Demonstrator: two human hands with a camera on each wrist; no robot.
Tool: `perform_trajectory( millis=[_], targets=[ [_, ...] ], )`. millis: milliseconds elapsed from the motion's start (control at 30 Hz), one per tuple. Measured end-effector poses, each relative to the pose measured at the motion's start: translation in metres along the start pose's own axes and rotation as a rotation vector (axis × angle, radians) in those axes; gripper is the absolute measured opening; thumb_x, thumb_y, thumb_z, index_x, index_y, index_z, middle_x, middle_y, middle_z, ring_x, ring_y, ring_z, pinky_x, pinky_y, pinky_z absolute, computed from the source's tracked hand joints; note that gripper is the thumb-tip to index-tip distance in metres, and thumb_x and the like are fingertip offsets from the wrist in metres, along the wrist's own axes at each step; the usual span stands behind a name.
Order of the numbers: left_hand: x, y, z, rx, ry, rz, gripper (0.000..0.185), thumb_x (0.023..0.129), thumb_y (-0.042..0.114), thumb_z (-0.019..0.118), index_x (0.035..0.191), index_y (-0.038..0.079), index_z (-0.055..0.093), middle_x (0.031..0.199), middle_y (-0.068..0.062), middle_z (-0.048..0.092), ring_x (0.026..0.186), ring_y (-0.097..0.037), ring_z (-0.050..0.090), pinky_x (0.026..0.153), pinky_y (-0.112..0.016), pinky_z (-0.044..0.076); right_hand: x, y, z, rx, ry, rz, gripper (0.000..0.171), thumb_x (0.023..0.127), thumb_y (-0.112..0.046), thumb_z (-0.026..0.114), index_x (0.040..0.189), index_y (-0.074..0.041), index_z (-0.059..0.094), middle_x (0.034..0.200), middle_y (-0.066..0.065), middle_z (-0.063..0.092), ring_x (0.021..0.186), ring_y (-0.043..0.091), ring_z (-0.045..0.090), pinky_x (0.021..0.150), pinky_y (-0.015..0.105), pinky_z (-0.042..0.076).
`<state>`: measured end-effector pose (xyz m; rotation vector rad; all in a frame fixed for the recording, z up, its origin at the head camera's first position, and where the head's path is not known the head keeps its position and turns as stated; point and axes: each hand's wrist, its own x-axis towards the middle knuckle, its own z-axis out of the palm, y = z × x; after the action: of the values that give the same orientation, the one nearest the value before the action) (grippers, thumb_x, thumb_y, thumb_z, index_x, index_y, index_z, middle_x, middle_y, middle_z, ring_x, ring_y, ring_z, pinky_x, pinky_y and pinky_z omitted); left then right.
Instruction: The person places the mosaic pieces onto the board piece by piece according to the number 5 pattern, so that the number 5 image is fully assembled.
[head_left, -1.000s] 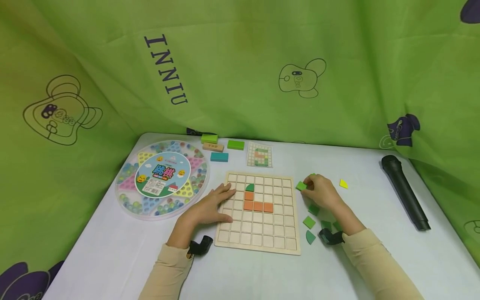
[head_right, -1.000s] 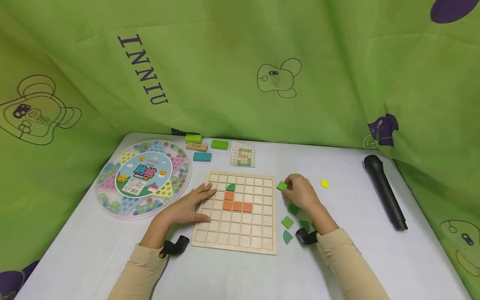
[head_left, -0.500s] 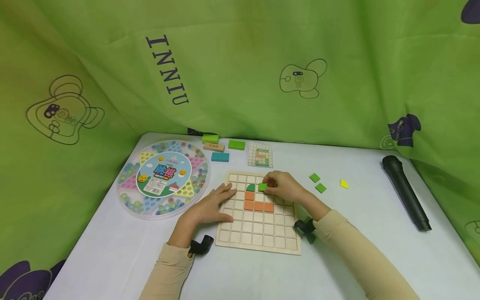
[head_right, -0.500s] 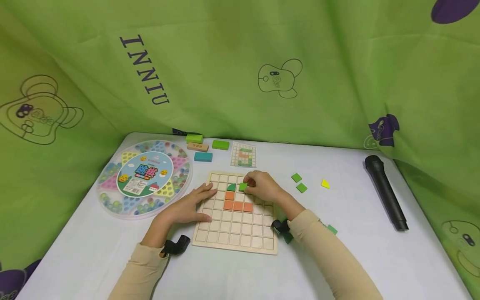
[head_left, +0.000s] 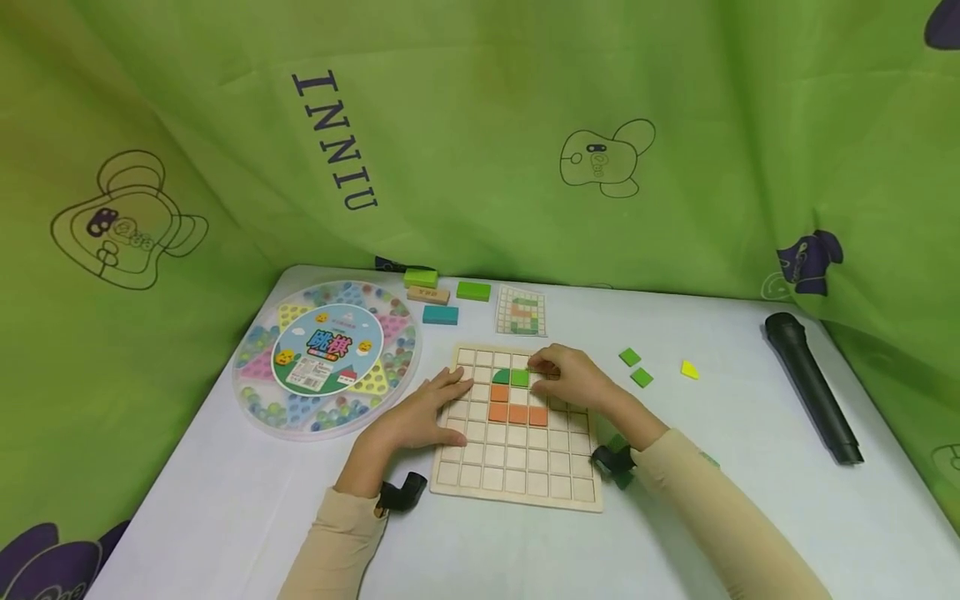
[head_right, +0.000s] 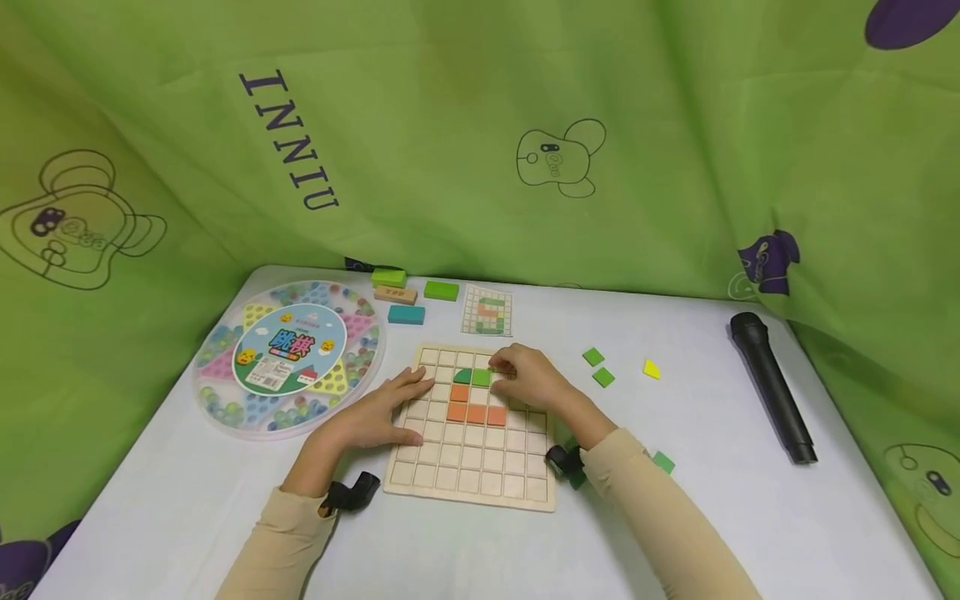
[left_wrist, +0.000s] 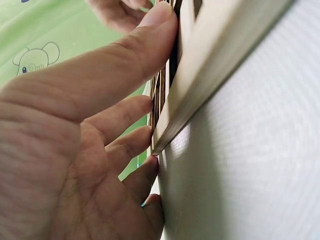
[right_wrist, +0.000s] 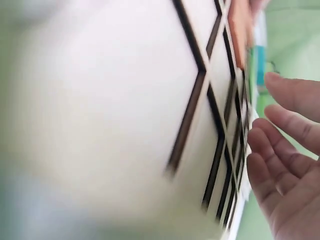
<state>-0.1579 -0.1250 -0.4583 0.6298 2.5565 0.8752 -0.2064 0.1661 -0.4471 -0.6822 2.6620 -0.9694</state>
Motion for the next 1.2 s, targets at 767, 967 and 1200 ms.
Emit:
perform_trajectory(
  millis=[767, 967, 1200],
  targets=[
    [-0.001, 0.001, 0.0, -0.013, 0.002, 0.033, 0.086, 0.076, 0.035, 0.078, 0.148, 0.015, 0.035, 0.159, -0.008, 0.017, 0.147, -0.032, 0.008, 0.117, -0.056, 0.013, -0.081, 0.068, -0.06, -0.12, 0.201, 0.328, 0.028, 0.087, -0.011, 0.065, 0.107, 0.008, 0.058, 0.099, 0.021, 0.061, 0.091, 0.032, 0.059, 0.075, 0.042, 0.052],
    [-0.002, 0.0, -0.001, -0.007, 0.009, 0.031, 0.086, 0.075, 0.035, 0.078, 0.148, 0.016, 0.035, 0.159, -0.006, 0.017, 0.147, -0.03, 0.008, 0.118, -0.053, 0.012, -0.062, 0.037, -0.038, 0.008, 0.171, 0.18, 0.026, 0.088, -0.009, 0.064, 0.112, 0.002, 0.061, 0.106, 0.017, 0.063, 0.097, 0.031, 0.062, 0.081, 0.04, 0.056],
    [-0.002, 0.001, 0.0, -0.011, 0.006, 0.038, 0.086, 0.076, 0.036, 0.078, 0.148, 0.016, 0.035, 0.159, -0.007, 0.017, 0.147, -0.03, 0.008, 0.118, -0.053, 0.011, -0.025, 0.011, -0.013, 0.005, 0.063, 0.034, 0.022, 0.088, -0.008, 0.065, 0.11, -0.002, 0.065, 0.105, 0.01, 0.065, 0.095, 0.022, 0.061, 0.082, 0.036, 0.055]
  ],
)
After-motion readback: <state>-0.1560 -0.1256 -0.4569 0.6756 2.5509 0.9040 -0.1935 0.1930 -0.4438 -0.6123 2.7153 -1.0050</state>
